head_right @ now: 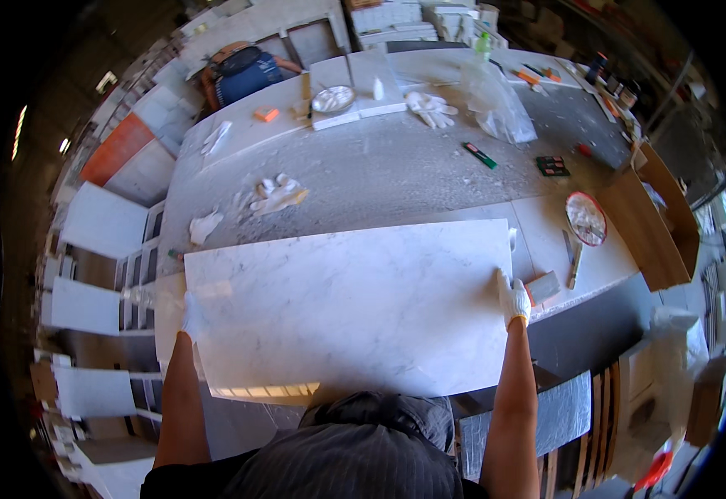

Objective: The person wipes a large white slab with a cloth, then lifts and stacks it with other slabs on a wooden rack. The person repeats the wiping and stacking process with additional slabs.

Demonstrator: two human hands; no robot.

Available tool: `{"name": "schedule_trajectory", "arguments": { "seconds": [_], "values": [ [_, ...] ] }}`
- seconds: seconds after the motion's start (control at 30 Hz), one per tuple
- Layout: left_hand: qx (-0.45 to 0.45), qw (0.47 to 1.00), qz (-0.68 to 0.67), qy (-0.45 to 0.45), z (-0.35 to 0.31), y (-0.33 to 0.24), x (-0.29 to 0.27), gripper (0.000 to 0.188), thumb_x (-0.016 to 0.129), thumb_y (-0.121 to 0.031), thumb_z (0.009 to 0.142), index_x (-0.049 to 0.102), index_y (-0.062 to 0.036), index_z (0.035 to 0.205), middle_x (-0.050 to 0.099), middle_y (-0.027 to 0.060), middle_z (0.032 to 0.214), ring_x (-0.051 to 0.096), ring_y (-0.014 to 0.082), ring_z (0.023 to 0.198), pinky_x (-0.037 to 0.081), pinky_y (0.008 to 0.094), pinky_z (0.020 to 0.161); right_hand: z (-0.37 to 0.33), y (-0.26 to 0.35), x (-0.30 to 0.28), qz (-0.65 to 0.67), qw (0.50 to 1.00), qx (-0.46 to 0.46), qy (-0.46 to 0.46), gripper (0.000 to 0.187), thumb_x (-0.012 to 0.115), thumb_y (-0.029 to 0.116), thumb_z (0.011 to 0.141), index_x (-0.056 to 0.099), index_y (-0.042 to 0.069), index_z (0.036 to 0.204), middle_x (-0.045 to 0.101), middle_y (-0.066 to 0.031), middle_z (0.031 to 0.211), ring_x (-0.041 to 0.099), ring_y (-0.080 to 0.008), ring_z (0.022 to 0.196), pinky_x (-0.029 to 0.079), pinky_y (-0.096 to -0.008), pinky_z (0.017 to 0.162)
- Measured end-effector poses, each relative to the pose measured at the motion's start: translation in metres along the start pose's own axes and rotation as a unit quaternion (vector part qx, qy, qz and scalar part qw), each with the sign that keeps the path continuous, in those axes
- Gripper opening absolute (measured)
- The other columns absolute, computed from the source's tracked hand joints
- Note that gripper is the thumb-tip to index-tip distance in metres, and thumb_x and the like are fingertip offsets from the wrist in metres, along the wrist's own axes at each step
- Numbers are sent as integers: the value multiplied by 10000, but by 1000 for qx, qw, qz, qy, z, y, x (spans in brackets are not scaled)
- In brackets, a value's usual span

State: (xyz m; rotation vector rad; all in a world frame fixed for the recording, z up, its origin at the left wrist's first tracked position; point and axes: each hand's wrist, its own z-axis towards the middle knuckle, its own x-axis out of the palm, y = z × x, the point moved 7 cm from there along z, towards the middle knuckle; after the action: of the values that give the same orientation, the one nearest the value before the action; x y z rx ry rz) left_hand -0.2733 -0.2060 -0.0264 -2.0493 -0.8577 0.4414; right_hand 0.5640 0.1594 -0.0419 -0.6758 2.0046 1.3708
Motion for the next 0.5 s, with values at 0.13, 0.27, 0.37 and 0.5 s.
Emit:
{"name": "schedule_trajectory", "arguments": {
  "seconds": [0.13,0.27,0.37,0.5],
  "values": [
    [53,994,13,-95,-53,33,-15,727,270,-642,1015,532,-58,1359,640,79,1203,619,233,1064,499,395,940,11,-19,-8,57,998,-25,24,687,526,649,913,670,-19,988,655,-226,878,625,-347,868,453,-442,788],
    [68,971,135,-183,-135,36,-3,790,282,-667,1004,512,-19,1393,624,93,1244,604,209,1074,492,360,927,-6,-19,-14,125,990,-35,59,640,572,587,930,660,-43,1006,626,-136,872,568,-234,837,442,-379,764],
    [115,928,237,-262,-209,61,-93,812,318,-659,1001,538,37,1358,634,131,1260,580,216,1128,458,349,961,-27,-2,7,214,972,-45,83,593,619,532,935,640,-39,1094,640,-97,979,570,-194,919,461,-352,803],
    [155,908,181,-345,-275,93,-100,852,339,-690,977,599,70,1260,670,169,1192,579,235,1147,423,367,994,-13,-10,14,277,948,-73,138,708,632,565,918,558,-43,1272,614,-114,1180,566,-232,1090,470,-356,934]
  ]
}}
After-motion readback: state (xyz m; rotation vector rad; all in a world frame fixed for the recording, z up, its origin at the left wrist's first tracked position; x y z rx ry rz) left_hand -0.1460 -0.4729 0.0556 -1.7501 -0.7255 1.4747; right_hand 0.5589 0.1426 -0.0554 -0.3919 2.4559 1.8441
